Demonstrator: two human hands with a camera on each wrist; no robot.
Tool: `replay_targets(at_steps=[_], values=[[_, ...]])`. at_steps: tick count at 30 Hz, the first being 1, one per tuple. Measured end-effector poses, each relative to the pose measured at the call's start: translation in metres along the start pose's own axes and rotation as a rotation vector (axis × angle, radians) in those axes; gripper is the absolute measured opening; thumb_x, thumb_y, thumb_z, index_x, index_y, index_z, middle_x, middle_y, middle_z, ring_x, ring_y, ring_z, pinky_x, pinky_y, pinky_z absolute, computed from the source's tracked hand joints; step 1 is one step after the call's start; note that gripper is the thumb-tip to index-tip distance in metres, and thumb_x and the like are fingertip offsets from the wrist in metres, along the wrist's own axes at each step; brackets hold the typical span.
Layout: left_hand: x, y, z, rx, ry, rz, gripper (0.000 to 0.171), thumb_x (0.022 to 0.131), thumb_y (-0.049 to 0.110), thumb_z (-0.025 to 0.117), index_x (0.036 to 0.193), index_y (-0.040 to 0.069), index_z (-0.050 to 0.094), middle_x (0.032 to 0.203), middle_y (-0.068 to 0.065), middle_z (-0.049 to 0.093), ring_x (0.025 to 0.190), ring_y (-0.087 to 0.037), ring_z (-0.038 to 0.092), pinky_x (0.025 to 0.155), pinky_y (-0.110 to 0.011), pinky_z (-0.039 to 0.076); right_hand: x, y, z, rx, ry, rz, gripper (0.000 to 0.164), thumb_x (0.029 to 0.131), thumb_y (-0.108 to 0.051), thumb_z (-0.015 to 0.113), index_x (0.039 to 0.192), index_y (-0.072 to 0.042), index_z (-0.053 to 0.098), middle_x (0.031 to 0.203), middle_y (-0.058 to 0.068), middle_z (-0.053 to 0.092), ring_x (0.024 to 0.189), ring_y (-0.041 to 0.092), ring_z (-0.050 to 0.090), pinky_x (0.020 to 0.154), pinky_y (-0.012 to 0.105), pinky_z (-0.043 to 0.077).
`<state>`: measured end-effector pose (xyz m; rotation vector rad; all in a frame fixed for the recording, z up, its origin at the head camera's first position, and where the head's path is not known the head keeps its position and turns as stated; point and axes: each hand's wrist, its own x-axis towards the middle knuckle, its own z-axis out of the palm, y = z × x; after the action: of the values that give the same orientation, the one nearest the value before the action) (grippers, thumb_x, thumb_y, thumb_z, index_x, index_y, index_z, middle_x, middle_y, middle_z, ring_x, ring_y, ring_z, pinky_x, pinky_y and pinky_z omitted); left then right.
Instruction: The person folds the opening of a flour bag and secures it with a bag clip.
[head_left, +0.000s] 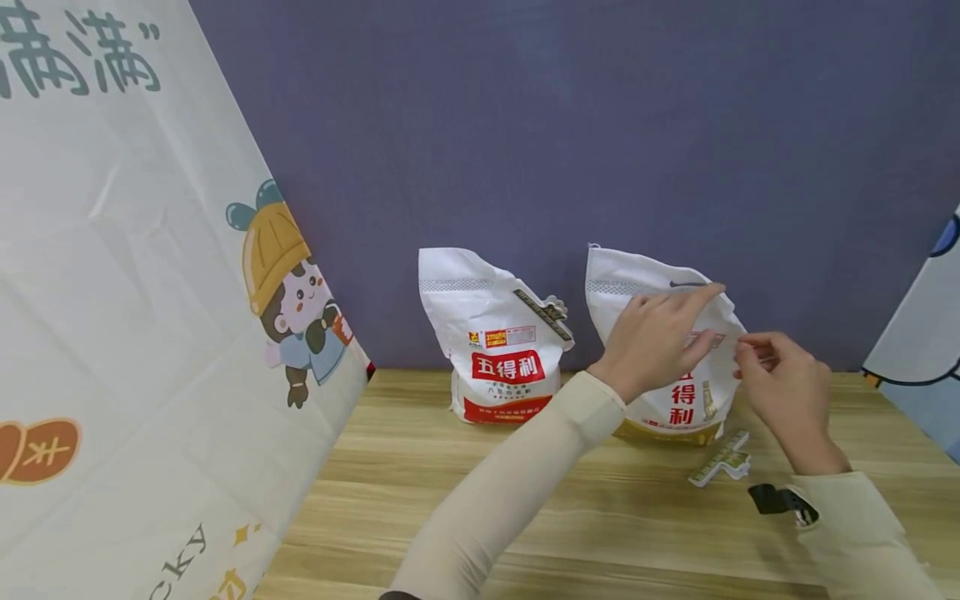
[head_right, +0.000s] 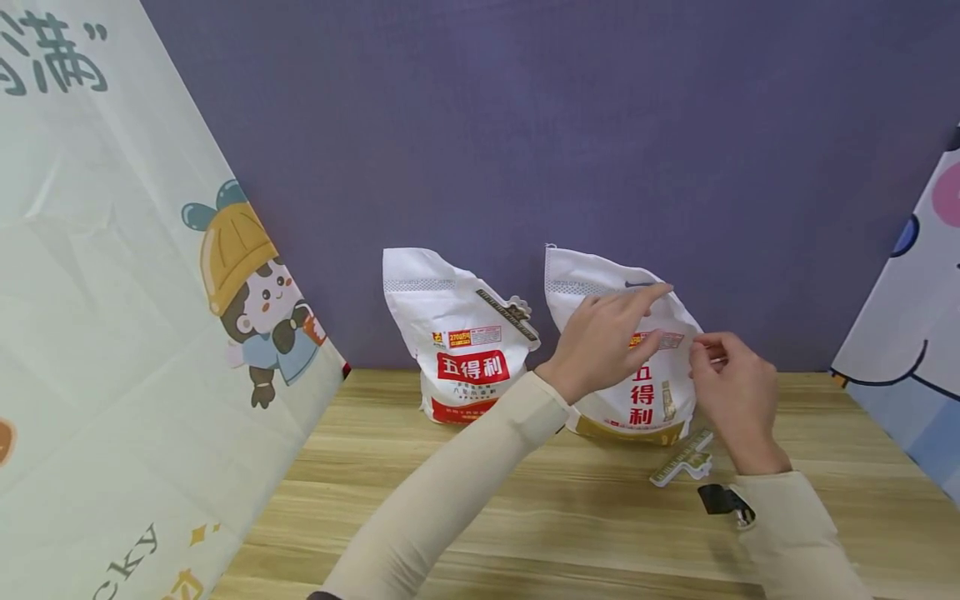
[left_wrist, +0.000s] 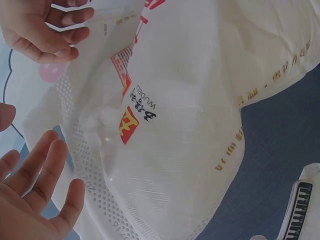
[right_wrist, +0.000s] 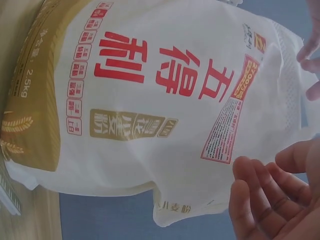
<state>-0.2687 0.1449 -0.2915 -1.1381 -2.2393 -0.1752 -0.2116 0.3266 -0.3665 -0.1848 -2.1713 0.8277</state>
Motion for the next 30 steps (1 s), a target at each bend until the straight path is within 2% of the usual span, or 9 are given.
replay_targets(at_steps=[5, 8, 11, 13, 16, 21, 25, 30], values=[[0.006, 0.0, 0.001, 0.008, -0.032, -0.013, 0.059, 0.103, 0.05, 0.051, 0.156, 0.028, 0.037, 0.14, 0.013, 0.064, 0.12, -0.006, 0.065, 0.093, -0.025, 0.048, 0.003, 0.001, -0.004, -0.011, 0.031, 0.033, 0.026, 0.098, -0.02, 0.061, 0.107, 0.002, 0.072, 0.083, 0.022, 0.074, 0.053, -0.023, 0.042, 0.042, 0.014, 0.036], [0.01, 0.0, 0.002, 0.011, -0.037, -0.019, 0.058, 0.103, 0.049, 0.051, 0.156, 0.028, 0.037, 0.135, 0.013, 0.067, 0.116, -0.006, 0.066, 0.091, -0.026, 0.048, 0.005, 0.002, -0.006, -0.019, 0.042, 0.066, 0.027, 0.098, -0.022, 0.061, 0.107, 0.0, 0.072, 0.068, -0.005, 0.069, 0.052, -0.02, 0.042, 0.044, 0.014, 0.035], [0.014, -0.001, 0.004, 0.027, -0.036, -0.026, 0.057, 0.102, 0.048, 0.05, 0.155, 0.029, 0.038, 0.13, 0.014, 0.069, 0.112, -0.005, 0.067, 0.09, -0.025, 0.049, 0.007, 0.005, -0.006, -0.01, 0.051, 0.101, 0.028, 0.098, -0.024, 0.06, 0.108, -0.001, 0.072, 0.063, -0.034, 0.052, 0.052, -0.018, 0.043, 0.046, 0.014, 0.035], [0.016, 0.0, 0.005, 0.034, -0.041, -0.028, 0.057, 0.103, 0.048, 0.049, 0.155, 0.03, 0.038, 0.128, 0.015, 0.07, 0.11, -0.005, 0.067, 0.089, -0.025, 0.049, 0.007, 0.009, -0.005, 0.0, 0.06, 0.119, 0.028, 0.098, -0.025, 0.06, 0.108, -0.002, 0.072, 0.063, -0.043, 0.044, 0.053, -0.018, 0.042, 0.048, 0.013, 0.034], [0.018, 0.0, 0.005, 0.032, -0.063, -0.035, 0.057, 0.103, 0.049, 0.047, 0.156, 0.031, 0.037, 0.129, 0.016, 0.069, 0.11, -0.005, 0.067, 0.088, -0.024, 0.049, 0.008, 0.014, -0.004, 0.009, 0.087, 0.143, 0.028, 0.097, -0.025, 0.06, 0.107, -0.003, 0.072, 0.064, -0.043, 0.041, 0.057, -0.018, 0.041, 0.053, 0.012, 0.034], [0.021, -0.002, 0.005, 0.034, -0.084, -0.057, 0.055, 0.103, 0.049, 0.046, 0.155, 0.034, 0.038, 0.134, 0.017, 0.067, 0.115, -0.004, 0.065, 0.089, -0.025, 0.049, 0.01, 0.024, 0.0, -0.002, 0.077, 0.204, 0.03, 0.097, -0.029, 0.058, 0.108, -0.004, 0.071, 0.066, -0.038, 0.04, 0.06, -0.013, 0.039, 0.059, 0.019, 0.033], [0.024, -0.002, 0.006, 0.038, -0.082, -0.057, 0.053, 0.103, 0.049, 0.045, 0.154, 0.034, 0.039, 0.135, 0.018, 0.066, 0.118, -0.003, 0.064, 0.088, -0.025, 0.049, 0.013, 0.035, 0.001, -0.001, -0.003, 0.259, 0.036, 0.1, -0.032, 0.054, 0.116, -0.002, 0.068, 0.07, -0.035, 0.04, 0.064, -0.011, 0.039, 0.064, 0.025, 0.035], [0.027, 0.001, 0.008, 0.053, -0.1, -0.072, 0.051, 0.104, 0.05, 0.043, 0.153, 0.036, 0.041, 0.132, 0.02, 0.066, 0.116, -0.001, 0.064, 0.088, -0.024, 0.048, 0.014, 0.05, 0.002, 0.039, -0.13, 0.33, 0.048, 0.104, -0.038, 0.045, 0.13, -0.001, 0.062, 0.08, -0.03, 0.044, 0.072, -0.007, 0.042, 0.068, 0.027, 0.037]])
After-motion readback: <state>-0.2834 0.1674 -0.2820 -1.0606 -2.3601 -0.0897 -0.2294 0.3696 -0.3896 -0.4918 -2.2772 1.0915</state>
